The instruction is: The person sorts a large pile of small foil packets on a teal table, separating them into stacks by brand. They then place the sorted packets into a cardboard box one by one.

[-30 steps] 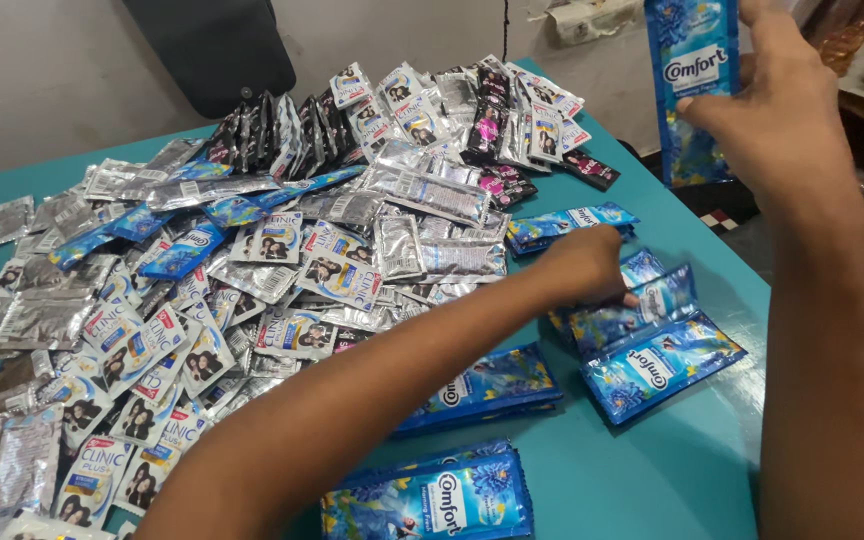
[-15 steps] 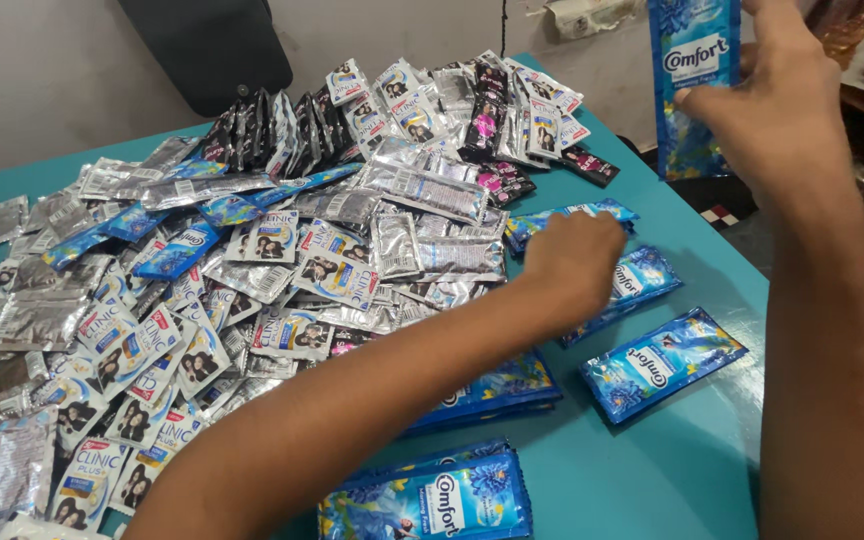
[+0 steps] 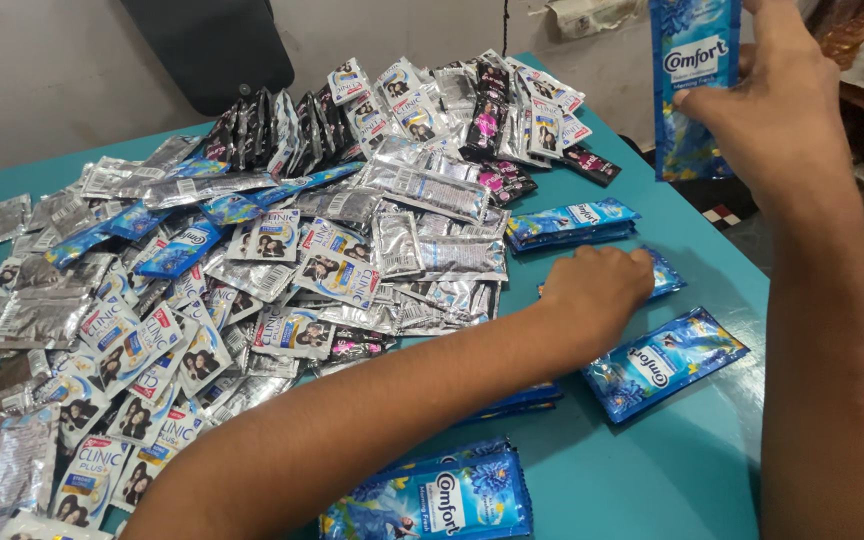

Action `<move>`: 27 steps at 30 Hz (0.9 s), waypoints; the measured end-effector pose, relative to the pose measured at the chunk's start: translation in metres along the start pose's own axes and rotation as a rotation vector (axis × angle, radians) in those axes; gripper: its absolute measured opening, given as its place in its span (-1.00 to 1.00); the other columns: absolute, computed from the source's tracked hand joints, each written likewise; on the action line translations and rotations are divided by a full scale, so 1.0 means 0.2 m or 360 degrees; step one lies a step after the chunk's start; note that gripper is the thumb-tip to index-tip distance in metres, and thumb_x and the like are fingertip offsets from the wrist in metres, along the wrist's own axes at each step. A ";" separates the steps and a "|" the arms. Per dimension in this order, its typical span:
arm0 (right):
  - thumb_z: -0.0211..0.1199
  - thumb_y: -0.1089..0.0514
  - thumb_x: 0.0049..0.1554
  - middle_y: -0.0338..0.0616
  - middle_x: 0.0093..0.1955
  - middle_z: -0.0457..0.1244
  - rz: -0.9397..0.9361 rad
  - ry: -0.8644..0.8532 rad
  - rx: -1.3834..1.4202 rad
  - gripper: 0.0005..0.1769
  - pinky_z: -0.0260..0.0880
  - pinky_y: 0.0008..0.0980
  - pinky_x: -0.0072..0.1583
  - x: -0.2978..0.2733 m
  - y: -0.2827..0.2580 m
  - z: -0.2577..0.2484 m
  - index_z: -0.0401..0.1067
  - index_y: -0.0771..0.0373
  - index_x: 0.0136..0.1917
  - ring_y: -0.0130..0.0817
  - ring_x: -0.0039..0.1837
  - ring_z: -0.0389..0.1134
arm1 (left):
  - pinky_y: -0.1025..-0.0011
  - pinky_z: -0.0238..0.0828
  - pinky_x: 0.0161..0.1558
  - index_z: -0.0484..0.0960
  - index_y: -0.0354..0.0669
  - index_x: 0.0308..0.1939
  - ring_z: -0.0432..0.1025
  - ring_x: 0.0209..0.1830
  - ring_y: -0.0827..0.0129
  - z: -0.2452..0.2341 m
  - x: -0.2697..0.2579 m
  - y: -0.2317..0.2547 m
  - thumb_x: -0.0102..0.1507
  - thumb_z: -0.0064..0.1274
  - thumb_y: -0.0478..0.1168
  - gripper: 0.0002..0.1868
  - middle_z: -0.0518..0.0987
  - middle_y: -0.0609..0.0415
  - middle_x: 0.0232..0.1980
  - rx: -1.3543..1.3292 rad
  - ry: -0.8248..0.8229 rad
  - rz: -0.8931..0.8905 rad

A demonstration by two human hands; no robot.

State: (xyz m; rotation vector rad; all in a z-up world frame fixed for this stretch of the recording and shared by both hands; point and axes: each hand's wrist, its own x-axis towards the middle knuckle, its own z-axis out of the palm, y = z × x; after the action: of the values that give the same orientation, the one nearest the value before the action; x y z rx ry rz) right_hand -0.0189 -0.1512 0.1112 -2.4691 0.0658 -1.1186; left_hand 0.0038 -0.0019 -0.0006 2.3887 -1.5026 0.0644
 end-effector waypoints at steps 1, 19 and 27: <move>0.40 0.43 0.10 0.16 0.01 0.41 0.0032 -0.0020 -0.0023 -0.25 0.48 -0.19 -0.18 0.00 0.02 0.00 0.19 0.26 0.48 -0.12 -0.06 0.50 | 0.07 0.58 -0.13 0.51 -0.28 0.01 0.55 0.05 -0.10 0.00 0.01 0.00 0.11 0.21 -0.38 -0.61 0.63 -0.23 0.00 0.0025 0.0024 0.0001; 0.40 0.45 0.10 0.01 0.03 0.36 0.0185 -0.0030 0.0271 -0.21 0.57 -0.27 -0.15 0.00 0.00 -0.01 0.14 0.22 0.50 -0.25 -0.01 0.49 | 0.13 0.59 -0.24 0.58 -0.24 -0.10 0.63 -0.06 0.05 -0.04 -0.03 0.01 0.13 0.15 -0.39 -0.75 0.70 -0.11 -0.13 0.0010 0.0130 -0.0108; 0.39 0.47 0.09 0.12 0.06 0.34 0.0095 -0.0016 0.0147 -0.26 0.60 -0.23 -0.14 0.00 -0.03 -0.01 0.15 0.30 0.45 -0.16 0.00 0.49 | 0.03 0.54 -0.09 0.47 -0.26 0.05 0.55 0.03 -0.10 -0.02 0.01 -0.02 0.08 0.19 -0.37 -0.55 0.63 -0.19 -0.01 0.0058 -0.0054 -0.0013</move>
State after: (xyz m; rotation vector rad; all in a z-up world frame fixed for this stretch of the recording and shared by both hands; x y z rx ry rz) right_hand -0.0217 -0.1472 0.1139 -2.3751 0.0826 -1.0599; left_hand 0.0083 -0.0015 0.0039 2.4362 -1.5198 0.0501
